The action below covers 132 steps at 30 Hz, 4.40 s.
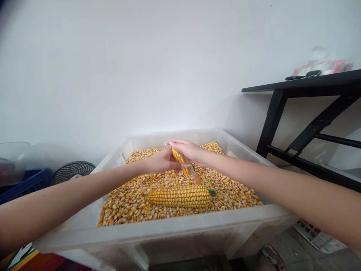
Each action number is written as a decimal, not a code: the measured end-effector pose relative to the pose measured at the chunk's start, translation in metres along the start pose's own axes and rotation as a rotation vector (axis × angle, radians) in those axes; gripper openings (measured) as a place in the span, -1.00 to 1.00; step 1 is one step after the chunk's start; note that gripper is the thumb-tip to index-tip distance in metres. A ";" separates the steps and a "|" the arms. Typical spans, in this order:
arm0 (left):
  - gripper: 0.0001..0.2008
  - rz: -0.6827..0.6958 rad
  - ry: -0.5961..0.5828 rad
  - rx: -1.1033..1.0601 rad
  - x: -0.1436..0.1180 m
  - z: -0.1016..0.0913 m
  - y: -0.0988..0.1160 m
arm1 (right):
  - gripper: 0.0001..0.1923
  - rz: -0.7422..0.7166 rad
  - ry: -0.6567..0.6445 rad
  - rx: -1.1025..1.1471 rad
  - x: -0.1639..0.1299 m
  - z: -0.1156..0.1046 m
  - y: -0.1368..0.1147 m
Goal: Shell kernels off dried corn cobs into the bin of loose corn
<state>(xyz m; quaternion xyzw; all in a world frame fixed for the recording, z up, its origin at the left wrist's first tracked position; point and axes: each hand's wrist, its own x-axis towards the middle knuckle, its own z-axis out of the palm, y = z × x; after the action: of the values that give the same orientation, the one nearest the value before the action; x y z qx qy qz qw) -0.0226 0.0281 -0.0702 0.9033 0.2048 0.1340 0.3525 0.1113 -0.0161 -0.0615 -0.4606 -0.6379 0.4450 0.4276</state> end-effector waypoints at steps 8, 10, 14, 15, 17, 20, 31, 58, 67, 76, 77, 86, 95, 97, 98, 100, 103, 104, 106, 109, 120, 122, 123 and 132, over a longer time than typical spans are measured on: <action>-0.66 0.066 -0.049 -0.103 -0.001 -0.004 -0.005 | -0.50 0.027 -0.213 0.193 -0.002 -0.011 0.002; -0.67 0.077 -0.039 -0.100 -0.001 -0.006 -0.002 | -0.53 0.011 -0.223 0.237 -0.002 -0.010 -0.002; -0.70 0.038 -0.004 0.007 0.000 -0.008 0.001 | -0.58 -0.019 -0.058 0.094 0.000 -0.006 -0.003; -0.69 0.024 -0.005 0.029 0.001 -0.007 0.000 | -0.59 -0.021 -0.035 0.052 0.001 -0.005 -0.002; -0.66 0.033 -0.028 0.025 0.001 -0.006 -0.004 | -0.60 -0.011 -0.052 0.025 0.001 -0.006 0.001; -0.65 0.078 -0.086 -0.054 0.001 -0.006 -0.008 | -0.59 0.023 -0.121 0.062 0.000 -0.008 0.003; -0.42 -0.029 -0.132 -0.160 -0.005 -0.017 0.013 | -0.52 -0.013 -0.044 0.090 0.003 -0.009 -0.002; -0.54 -0.030 -0.292 -0.056 -0.005 -0.033 0.004 | -0.48 0.011 -0.169 0.015 0.001 -0.002 -0.006; -0.58 -0.084 -0.329 -0.071 -0.006 -0.032 0.003 | -0.45 -0.014 -0.242 -0.032 0.001 -0.006 -0.002; -0.65 -0.035 -0.383 -0.127 -0.006 -0.042 0.006 | -0.44 -0.005 -0.364 0.013 0.000 -0.011 -0.008; -0.66 -0.037 -0.388 -0.144 -0.005 -0.044 0.006 | -0.42 0.000 -0.359 0.044 0.000 -0.011 -0.008; -0.73 -0.036 -0.410 -0.173 -0.005 -0.048 0.005 | -0.32 -0.039 -0.316 -0.215 -0.003 -0.007 -0.013; -0.76 -0.006 -0.319 -0.218 -0.004 -0.042 0.008 | -0.37 -0.010 -0.220 -0.091 0.000 -0.007 -0.009; -0.74 0.012 -0.265 -0.210 -0.004 -0.039 0.009 | -0.40 -0.052 -0.134 -0.127 0.003 -0.004 -0.007; -0.72 0.025 -0.245 -0.204 -0.004 -0.038 0.009 | -0.43 -0.068 -0.133 -0.132 0.003 -0.005 -0.007; -0.69 0.047 -0.229 -0.195 -0.004 -0.036 0.010 | -0.47 -0.073 -0.196 -0.118 0.003 -0.009 -0.008; -0.64 0.039 -0.229 -0.170 -0.005 -0.037 0.012 | -0.45 -0.014 -0.326 -0.056 0.000 -0.017 -0.015; -0.64 0.037 -0.233 -0.161 -0.006 -0.037 0.012 | -0.42 0.015 -0.374 -0.024 -0.001 -0.019 -0.017; -0.64 0.047 -0.237 -0.163 -0.006 -0.037 0.012 | -0.41 0.048 -0.458 0.028 -0.002 -0.019 -0.020; -0.63 0.047 -0.221 -0.163 -0.005 -0.035 0.011 | -0.45 0.025 -0.408 -0.026 -0.002 -0.012 -0.021; -0.61 0.050 -0.219 -0.177 -0.006 -0.033 0.012 | -0.43 -0.010 -0.291 -0.166 -0.002 -0.014 -0.017; -0.66 0.040 -0.225 -0.155 -0.006 -0.033 0.009 | -0.42 -0.027 -0.299 -0.197 -0.002 -0.013 -0.016; -0.66 0.036 -0.228 -0.143 -0.005 -0.033 0.007 | -0.43 -0.033 -0.296 -0.214 -0.002 -0.012 -0.016; -0.65 0.079 -0.314 -0.171 -0.006 -0.036 0.004 | -0.41 0.040 -0.491 -0.009 -0.006 -0.019 -0.017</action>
<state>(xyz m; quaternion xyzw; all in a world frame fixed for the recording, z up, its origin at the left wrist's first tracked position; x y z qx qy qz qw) -0.0403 0.0437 -0.0418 0.8873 0.0994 0.0221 0.4499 0.1275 -0.0211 -0.0414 -0.3531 -0.7154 0.5492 0.2489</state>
